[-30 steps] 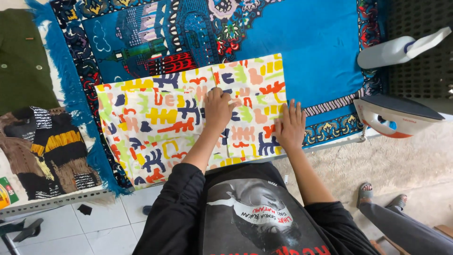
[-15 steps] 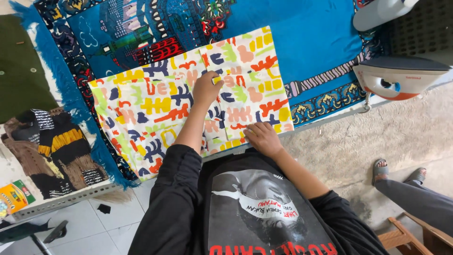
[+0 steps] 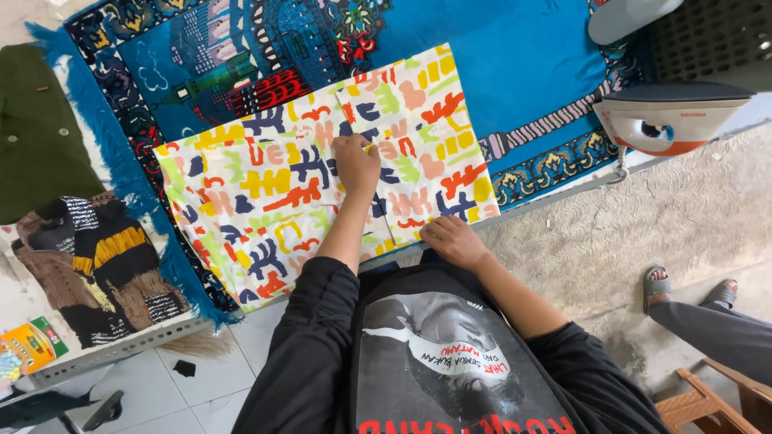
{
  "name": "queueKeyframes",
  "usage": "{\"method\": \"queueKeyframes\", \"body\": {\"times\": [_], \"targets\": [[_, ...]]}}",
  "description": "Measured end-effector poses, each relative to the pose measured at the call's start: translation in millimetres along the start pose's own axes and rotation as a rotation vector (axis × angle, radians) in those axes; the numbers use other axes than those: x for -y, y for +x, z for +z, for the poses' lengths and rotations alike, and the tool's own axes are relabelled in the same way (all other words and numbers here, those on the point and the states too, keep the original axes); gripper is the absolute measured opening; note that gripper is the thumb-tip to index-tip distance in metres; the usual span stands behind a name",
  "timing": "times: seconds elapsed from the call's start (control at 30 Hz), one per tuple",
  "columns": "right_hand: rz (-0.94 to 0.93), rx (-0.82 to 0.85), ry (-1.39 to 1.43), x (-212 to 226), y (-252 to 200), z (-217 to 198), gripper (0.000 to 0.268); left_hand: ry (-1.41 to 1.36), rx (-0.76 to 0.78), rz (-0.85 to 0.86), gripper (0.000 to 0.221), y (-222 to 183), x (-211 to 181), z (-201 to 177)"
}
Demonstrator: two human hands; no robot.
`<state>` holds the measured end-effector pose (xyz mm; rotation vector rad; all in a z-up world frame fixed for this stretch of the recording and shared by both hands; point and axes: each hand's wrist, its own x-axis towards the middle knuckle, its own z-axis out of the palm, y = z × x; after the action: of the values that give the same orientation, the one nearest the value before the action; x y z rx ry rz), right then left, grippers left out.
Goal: A person irons a piece of patterned fabric on a flat surface and then folds it into a compact shape.
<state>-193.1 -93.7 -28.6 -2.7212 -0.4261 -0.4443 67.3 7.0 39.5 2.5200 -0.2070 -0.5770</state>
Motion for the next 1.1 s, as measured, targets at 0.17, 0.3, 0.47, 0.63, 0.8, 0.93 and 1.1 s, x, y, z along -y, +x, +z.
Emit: {"method": "queueKeyframes", "body": {"times": [0.17, 0.3, 0.47, 0.63, 0.8, 0.93, 1.1], "targets": [[0.135, -0.157, -0.052, 7, 28, -36, 0.033, -0.076, -0.014, 0.018, 0.016, 4, -3, -7], [0.533, -0.211, -0.258, 1, 24, -40, 0.055, -0.132, -0.184, 0.093, 0.03, 13, 21, 20], [0.777, -0.041, -0.298, -15, 14, -37, 0.057, 0.114, -0.288, 0.386, 0.038, -26, -4, 14], [0.724, -0.139, -0.351, -49, 56, -38, 0.054, 0.233, -0.168, 0.769, 0.05, -46, 5, 32], [0.856, 0.411, -0.134, -103, 88, -28, 0.072, 0.226, 0.044, 0.568, 0.068, -36, 30, 56], [0.804, 0.409, -0.099, -106, 81, -36, 0.072, 0.243, -0.088, 0.545, 0.066, -41, 27, 56], [0.739, 0.355, -0.101, -108, 77, -35, 0.075, 0.437, -0.075, 0.407, 0.073, -63, 8, 38]]}}
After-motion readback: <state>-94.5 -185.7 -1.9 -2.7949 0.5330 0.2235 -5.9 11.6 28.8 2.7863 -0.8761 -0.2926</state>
